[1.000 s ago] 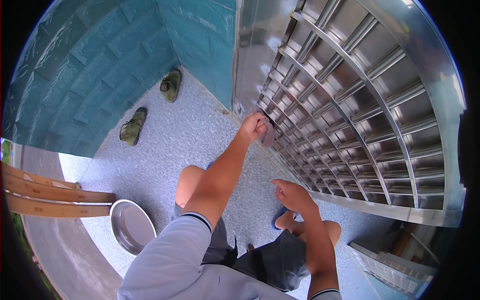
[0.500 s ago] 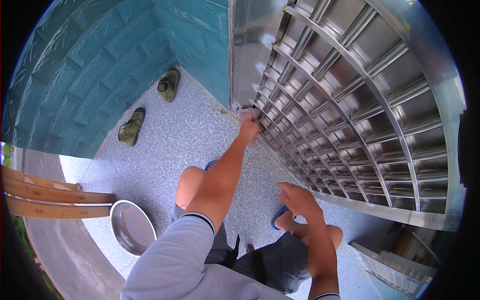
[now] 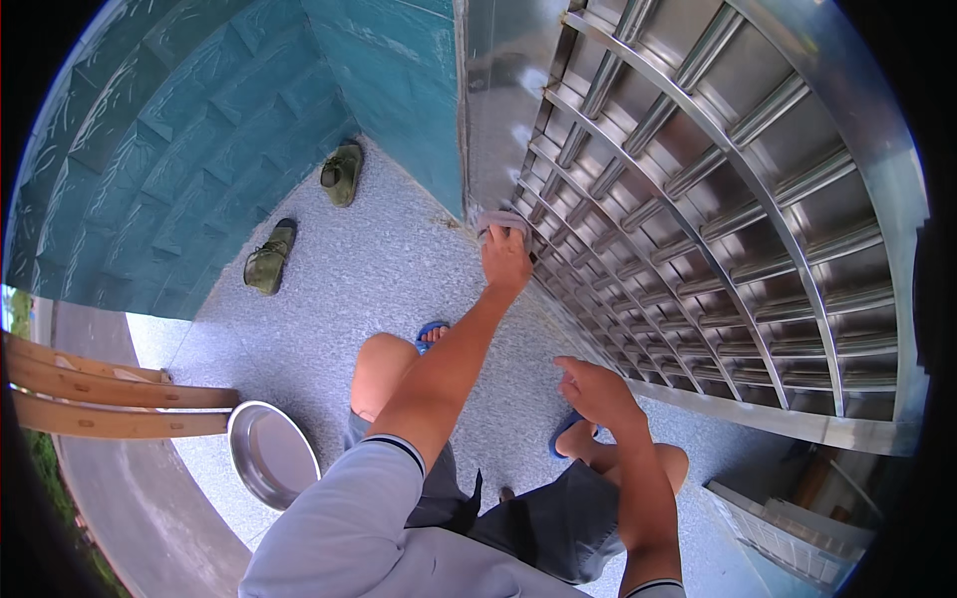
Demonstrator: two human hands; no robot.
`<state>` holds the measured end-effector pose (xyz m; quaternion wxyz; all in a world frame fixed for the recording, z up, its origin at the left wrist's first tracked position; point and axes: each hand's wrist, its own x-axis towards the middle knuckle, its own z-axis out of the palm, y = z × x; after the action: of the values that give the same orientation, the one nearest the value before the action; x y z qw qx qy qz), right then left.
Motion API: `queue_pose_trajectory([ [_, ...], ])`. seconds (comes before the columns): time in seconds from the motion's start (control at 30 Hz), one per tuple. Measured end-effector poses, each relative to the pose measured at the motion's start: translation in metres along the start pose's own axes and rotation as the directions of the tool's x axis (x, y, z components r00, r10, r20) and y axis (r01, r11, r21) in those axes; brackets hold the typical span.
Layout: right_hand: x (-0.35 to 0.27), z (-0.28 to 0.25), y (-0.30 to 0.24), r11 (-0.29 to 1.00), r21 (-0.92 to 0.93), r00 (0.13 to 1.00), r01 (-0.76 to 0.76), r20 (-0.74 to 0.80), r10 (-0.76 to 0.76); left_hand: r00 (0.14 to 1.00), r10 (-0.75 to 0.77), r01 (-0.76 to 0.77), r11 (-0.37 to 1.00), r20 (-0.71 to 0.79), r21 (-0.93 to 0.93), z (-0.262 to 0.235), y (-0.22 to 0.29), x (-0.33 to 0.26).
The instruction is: Wipe the surface of a metal barred door with a cloth.
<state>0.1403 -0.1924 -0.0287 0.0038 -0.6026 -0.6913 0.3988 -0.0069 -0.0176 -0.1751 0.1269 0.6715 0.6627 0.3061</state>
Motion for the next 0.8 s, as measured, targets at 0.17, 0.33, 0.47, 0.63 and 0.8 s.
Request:
queue_pose_trajectory([
  [0.17,0.002,0.001,-0.006,0.999,0.023,0.999,-0.038,0.012,0.037,0.987,-0.140,0.129,0.982,0.074,0.138,0.011,-0.004,-0.003],
  [0.33,-0.002,0.004,0.005,0.996,0.013,0.996,-0.084,0.020,0.084,0.781,-0.482,0.498,0.864,0.398,0.069,0.022,-0.003,-0.002],
  [0.47,-0.010,0.000,0.006,0.998,0.027,0.999,-0.052,-0.012,0.052,0.880,-0.392,0.407,0.913,0.267,0.000,0.033,-0.012,0.000],
  [0.63,-0.014,0.001,0.010,0.999,0.034,0.998,-0.021,-0.053,0.022,0.896,-0.358,0.432,0.839,0.262,-0.331,0.038,-0.018,-0.004],
  [0.8,-0.009,0.004,0.002,0.999,0.006,0.996,0.049,-0.076,-0.049,0.864,-0.412,0.498,0.622,0.289,-0.604,0.038,-0.028,-0.009],
])
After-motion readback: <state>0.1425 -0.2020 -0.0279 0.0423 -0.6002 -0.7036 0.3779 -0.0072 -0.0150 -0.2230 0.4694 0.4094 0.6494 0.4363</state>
